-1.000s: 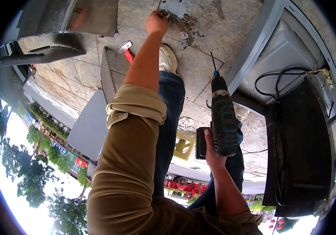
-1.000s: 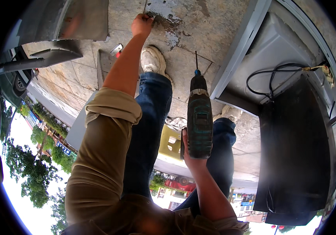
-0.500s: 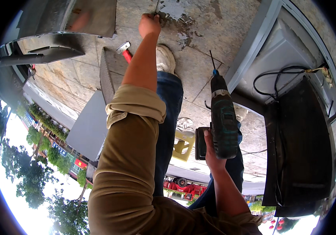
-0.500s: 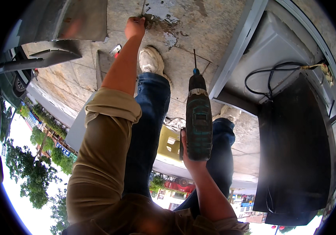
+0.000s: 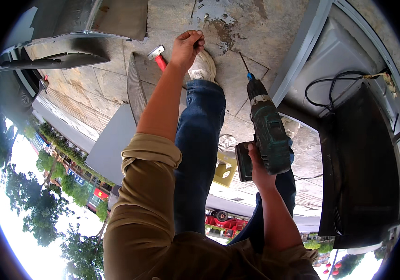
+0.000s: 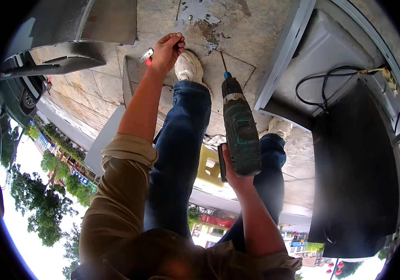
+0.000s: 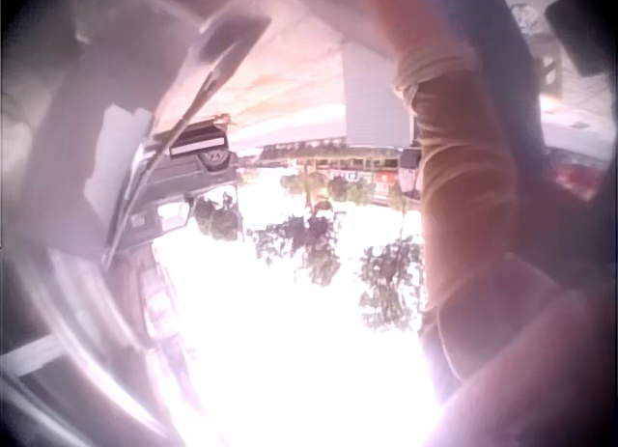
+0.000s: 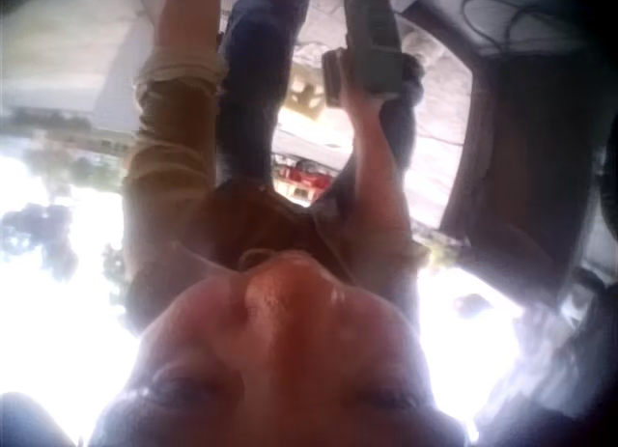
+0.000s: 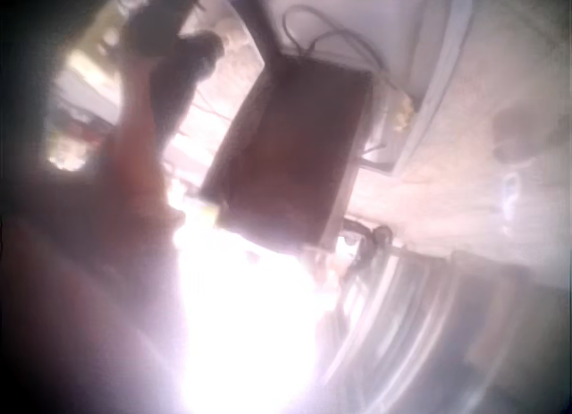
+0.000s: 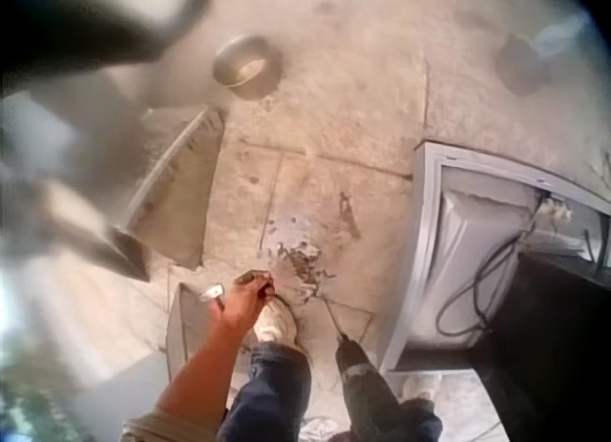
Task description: The person carries two metal duct pieces from a cluttered workshop to an outdoor area and places them on a metal frame. They then apply double-sided tape to the edges of a white plastic vent cover and use a power drill to secure the cover to the frame.
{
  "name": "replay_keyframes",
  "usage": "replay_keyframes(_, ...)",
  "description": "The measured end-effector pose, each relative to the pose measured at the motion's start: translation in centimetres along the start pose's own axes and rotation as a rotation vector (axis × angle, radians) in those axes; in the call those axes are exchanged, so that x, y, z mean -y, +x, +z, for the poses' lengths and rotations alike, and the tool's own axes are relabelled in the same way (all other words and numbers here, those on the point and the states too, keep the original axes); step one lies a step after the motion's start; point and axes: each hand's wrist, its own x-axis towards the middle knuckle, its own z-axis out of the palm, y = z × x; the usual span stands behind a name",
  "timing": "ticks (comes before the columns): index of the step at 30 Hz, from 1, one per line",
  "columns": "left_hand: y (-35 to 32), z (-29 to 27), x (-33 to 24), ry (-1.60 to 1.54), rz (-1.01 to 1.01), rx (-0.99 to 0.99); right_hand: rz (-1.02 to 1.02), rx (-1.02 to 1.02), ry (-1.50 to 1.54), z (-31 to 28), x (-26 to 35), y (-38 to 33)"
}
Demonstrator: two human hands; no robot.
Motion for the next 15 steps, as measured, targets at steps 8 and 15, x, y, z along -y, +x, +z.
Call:
replay_keyframes(8,-16.4,4.3,-7.0,-0.273,-0.089,0.352,-0.283,-0.05,-0.118,-5.7,-2.7,-5.5)
replay_keyframes(15,-27.5,12.6,-14.0,-0.223,-0.151,0.569,-1.245,-0.595,-2.111,-18.5,3.5,-18.8)
